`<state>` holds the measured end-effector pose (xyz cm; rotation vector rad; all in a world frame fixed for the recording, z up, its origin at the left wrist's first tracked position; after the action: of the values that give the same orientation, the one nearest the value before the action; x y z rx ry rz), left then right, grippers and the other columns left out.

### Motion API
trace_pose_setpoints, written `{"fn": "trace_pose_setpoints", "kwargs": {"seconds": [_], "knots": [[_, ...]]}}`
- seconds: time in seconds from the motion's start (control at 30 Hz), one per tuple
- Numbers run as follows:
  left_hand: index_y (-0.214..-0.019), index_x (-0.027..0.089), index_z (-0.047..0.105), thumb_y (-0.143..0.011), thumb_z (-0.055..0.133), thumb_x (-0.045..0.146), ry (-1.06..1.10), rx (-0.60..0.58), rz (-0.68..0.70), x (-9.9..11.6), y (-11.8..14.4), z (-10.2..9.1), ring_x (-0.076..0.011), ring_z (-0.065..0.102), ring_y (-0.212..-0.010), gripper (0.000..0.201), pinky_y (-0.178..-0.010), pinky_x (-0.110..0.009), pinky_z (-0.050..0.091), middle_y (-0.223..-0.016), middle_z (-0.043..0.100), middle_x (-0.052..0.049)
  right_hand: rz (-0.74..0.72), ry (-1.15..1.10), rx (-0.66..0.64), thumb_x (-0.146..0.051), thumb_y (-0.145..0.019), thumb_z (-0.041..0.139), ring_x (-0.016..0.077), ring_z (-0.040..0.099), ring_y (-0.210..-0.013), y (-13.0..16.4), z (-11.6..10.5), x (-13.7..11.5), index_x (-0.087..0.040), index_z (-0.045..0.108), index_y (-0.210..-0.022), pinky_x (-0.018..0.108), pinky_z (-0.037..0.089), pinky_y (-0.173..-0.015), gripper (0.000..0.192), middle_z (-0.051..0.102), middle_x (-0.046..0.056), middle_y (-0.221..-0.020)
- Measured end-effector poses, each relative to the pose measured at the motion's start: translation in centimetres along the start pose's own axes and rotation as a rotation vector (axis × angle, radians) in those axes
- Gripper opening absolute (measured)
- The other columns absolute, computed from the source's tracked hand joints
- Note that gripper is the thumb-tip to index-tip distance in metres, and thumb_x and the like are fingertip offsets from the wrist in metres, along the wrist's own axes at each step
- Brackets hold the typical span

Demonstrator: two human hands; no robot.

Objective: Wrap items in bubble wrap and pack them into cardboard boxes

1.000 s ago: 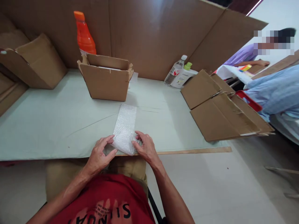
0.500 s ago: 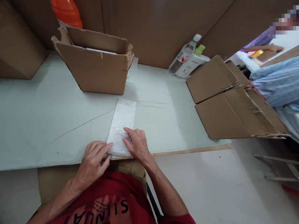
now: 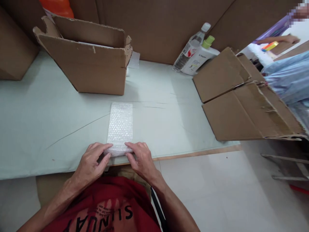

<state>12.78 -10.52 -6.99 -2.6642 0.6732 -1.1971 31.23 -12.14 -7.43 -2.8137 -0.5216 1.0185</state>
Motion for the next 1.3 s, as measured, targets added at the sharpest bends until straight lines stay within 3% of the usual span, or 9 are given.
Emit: {"fn": "trace_pose_setpoints", "kwargs": {"seconds": [0.1, 0.2, 0.3, 0.4, 0.57, 0.73, 0.9, 1.07, 1.3], "knots": [[-0.119, 0.021, 0.064, -0.095, 0.054, 0.023, -0.107, -0.005, -0.029, -0.3, -0.6, 0.3, -0.0212, 0.063, -0.077, 0.025, -0.074, -0.036, 0.048, -0.081, 0.068, -0.003, 0.048, 0.017, 0.103, -0.025, -0.095, 0.060, 0.0249, 0.067, -0.094, 0.2, -0.8, 0.3, -0.030, 0.059, -0.134, 0.041, 0.054, -0.081, 0.039, 0.072, 0.007, -0.109], [-0.115, 0.020, 0.064, -0.094, 0.057, 0.024, -0.248, -0.010, -0.034, -0.6, -1.3, 0.8, -0.0229, 0.063, -0.079, 0.023, -0.074, -0.037, 0.046, -0.083, 0.069, -0.004, -0.022, 0.128, 0.253, -0.024, -0.095, 0.062, 0.0272, 0.066, -0.104, 0.5, -2.4, -0.5, -0.029, 0.058, -0.132, 0.045, 0.051, -0.087, 0.038, 0.070, 0.010, -0.115], [-0.115, 0.018, 0.064, -0.095, 0.056, 0.025, -0.289, 0.034, -0.014, -0.4, -1.7, 0.7, -0.0256, 0.064, -0.089, 0.022, -0.079, -0.039, 0.048, -0.096, 0.069, -0.009, -0.141, 0.190, 0.130, -0.028, -0.092, 0.067, 0.0285, 0.064, -0.110, 0.0, -1.5, -1.5, -0.028, 0.063, -0.124, 0.047, 0.047, -0.091, 0.031, 0.071, 0.010, -0.118], [-0.120, 0.021, 0.062, -0.095, 0.057, 0.025, -0.176, 0.064, 0.051, 0.4, -1.2, 0.1, -0.0275, 0.062, -0.109, 0.026, -0.092, -0.043, 0.049, -0.117, 0.067, -0.013, -0.140, 0.188, 0.014, -0.025, -0.096, 0.061, 0.0266, 0.064, -0.109, -0.9, -0.1, -1.3, -0.026, 0.067, -0.115, 0.046, 0.045, -0.092, 0.020, 0.074, 0.008, -0.115], [-0.126, 0.023, 0.059, -0.098, 0.049, 0.016, -0.007, -0.026, 0.055, 0.8, 0.2, -0.3, -0.0221, 0.064, -0.095, 0.030, -0.088, -0.039, 0.050, -0.102, 0.070, -0.006, -0.076, -0.042, 0.048, -0.025, -0.099, 0.059, 0.0194, 0.068, -0.083, -1.4, -0.1, -0.7, -0.024, 0.069, -0.114, 0.037, 0.049, -0.081, 0.018, 0.078, 0.004, -0.095], [-0.124, 0.019, 0.059, -0.098, 0.054, 0.023, -0.182, 0.034, -0.014, -0.1, -0.4, 0.0, -0.0238, 0.062, -0.092, 0.027, -0.083, -0.039, 0.049, -0.099, 0.069, -0.007, -0.061, 0.105, 0.170, -0.032, -0.097, 0.062, 0.0269, 0.065, -0.110, -0.6, -1.2, -0.9, -0.024, 0.067, -0.120, 0.044, 0.048, -0.092, 0.025, 0.070, 0.012, -0.123], [-0.126, 0.017, 0.058, -0.096, 0.056, 0.017, -0.173, 0.098, 0.047, 0.4, -0.7, -0.5, -0.0263, 0.059, -0.113, 0.030, -0.096, -0.042, 0.049, -0.122, 0.063, -0.014, -0.161, 0.207, 0.036, -0.025, -0.096, 0.063, 0.0282, 0.064, -0.109, -0.7, 0.1, -1.5, -0.019, 0.066, -0.120, 0.045, 0.046, -0.091, 0.025, 0.071, 0.013, -0.121], [-0.131, 0.020, 0.055, -0.094, 0.056, 0.011, -0.012, -0.014, 0.067, 1.1, 0.5, -1.2, -0.0216, 0.060, -0.107, 0.038, -0.095, -0.038, 0.050, -0.113, 0.068, -0.008, -0.110, -0.038, 0.025, -0.025, -0.100, 0.057, 0.0201, 0.069, -0.084, -0.8, 0.0, -1.3, -0.021, 0.065, -0.122, 0.038, 0.050, -0.082, 0.024, 0.078, 0.006, -0.100], [-0.122, 0.014, 0.062, -0.096, 0.054, 0.024, -0.151, 0.064, -0.116, -1.5, -1.2, -0.9, -0.0253, 0.062, -0.093, 0.029, -0.085, -0.044, 0.051, -0.098, 0.070, -0.010, -0.151, 0.185, 0.144, -0.032, -0.095, 0.064, 0.0315, 0.059, -0.122, -1.0, -0.8, -2.4, -0.019, 0.067, -0.120, 0.047, 0.048, -0.095, 0.029, 0.062, 0.018, -0.137]]}}
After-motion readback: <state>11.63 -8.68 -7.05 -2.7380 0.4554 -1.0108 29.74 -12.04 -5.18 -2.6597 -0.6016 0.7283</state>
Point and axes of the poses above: each hand's wrist, its own y-axis away from the middle knuckle, its own z-axis out of the palm, x = y × z, the point moved 7 cm from there along -y, towards the middle knuckle
